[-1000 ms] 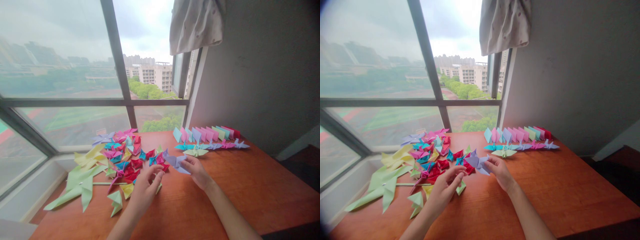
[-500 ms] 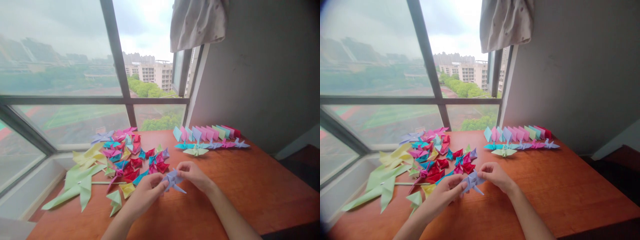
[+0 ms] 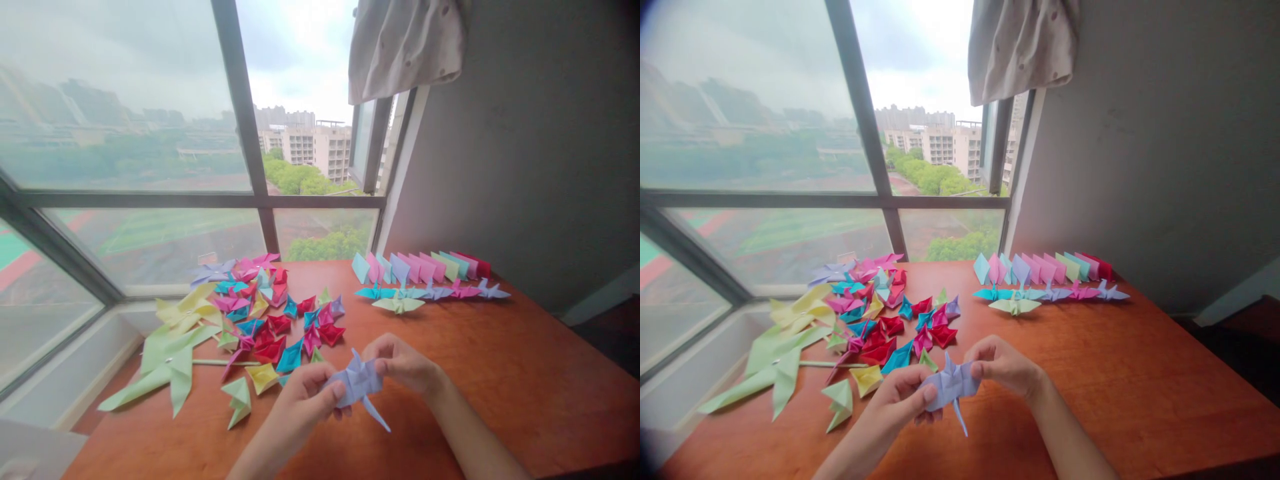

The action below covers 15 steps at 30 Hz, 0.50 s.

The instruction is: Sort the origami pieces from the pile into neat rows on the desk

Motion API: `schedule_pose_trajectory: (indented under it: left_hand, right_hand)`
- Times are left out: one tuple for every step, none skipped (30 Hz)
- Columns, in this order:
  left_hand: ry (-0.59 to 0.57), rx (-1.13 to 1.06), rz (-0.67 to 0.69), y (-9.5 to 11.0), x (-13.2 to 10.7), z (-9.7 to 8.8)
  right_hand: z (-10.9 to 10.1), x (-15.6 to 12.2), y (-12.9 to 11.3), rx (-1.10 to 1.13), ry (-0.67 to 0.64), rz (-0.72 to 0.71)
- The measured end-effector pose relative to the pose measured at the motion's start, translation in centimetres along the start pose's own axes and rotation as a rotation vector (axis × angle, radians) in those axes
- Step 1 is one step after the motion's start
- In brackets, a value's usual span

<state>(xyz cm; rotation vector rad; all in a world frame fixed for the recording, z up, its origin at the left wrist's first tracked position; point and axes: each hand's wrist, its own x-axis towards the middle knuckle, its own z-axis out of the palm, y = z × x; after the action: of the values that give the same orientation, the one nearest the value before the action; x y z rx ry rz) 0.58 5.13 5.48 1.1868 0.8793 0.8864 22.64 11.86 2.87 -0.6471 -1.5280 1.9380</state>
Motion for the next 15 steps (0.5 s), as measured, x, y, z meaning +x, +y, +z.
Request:
schedule_pose_trajectory:
  left_hand:
    - [0.011, -0.035, -0.003, -0.2, -0.1, 0.0]
    - [0.021, -0.063, -0.005, -0.4, -0.1, -0.1]
    - [0.027, -0.084, -0.005, -0.5, -0.2, -0.2]
    - [0.026, -0.096, -0.004, -0.6, -0.2, -0.3]
    - [0.022, -0.100, -0.002, -0.7, -0.3, -0.4]
    - [0.018, -0.095, 0.002, -0.7, -0.3, -0.6]
    - [0.020, -0.088, 0.007, -0.7, -0.4, -0.7]
    - [0.033, -0.080, 0.014, -0.6, -0.4, -0.8]
    - [0.061, -0.076, 0.021, -0.4, -0.4, -0.9]
    - [0.102, -0.076, 0.026, -0.3, -0.4, -1.0]
    - [0.154, -0.080, 0.031, -0.1, -0.5, -1.1]
    - [0.211, -0.083, 0.036, 0.1, -0.5, -1.2]
    - [0.272, -0.081, 0.044, 0.3, -0.4, -1.3]
    - [0.326, -0.066, 0.052, 0.5, -0.4, -1.4]
    - [0.371, -0.035, 0.060, 0.7, -0.3, -1.5]
  right_hand:
    - [-0.1, 0.0, 0.2, 0.020, -0.006, -0.001]
    - [-0.2, 0.0, 0.4, 0.040, -0.003, -0.008]
    - [-0.3, 0.0, 0.6, 0.061, 0.010, -0.019]
    - [-0.3, 0.0, 0.6, 0.081, 0.032, -0.035]
    - [-0.3, 0.1, 0.7, 0.095, 0.058, -0.050]
    - [-0.3, 0.1, 0.7, 0.103, 0.085, -0.061]
    - [-0.3, 0.2, 0.7, 0.103, 0.109, -0.067]
    - [-0.3, 0.3, 0.6, 0.096, 0.126, -0.069]
    - [-0.3, 0.4, 0.6, 0.083, 0.138, -0.069]
    - [-0.4, 0.5, 0.6, 0.074, 0.152, -0.074]
    - [-0.4, 0.7, 0.6, 0.069, 0.171, -0.086]
    - [-0.5, 0.9, 0.6, 0.064, 0.198, -0.104]
    - [-0.5, 1.0, 0.6, 0.054, 0.232, -0.124]
    - [-0.5, 1.2, 0.5, 0.039, 0.274, -0.144]
    - [-0.4, 1.3, 0.5, 0.014, 0.319, -0.162]
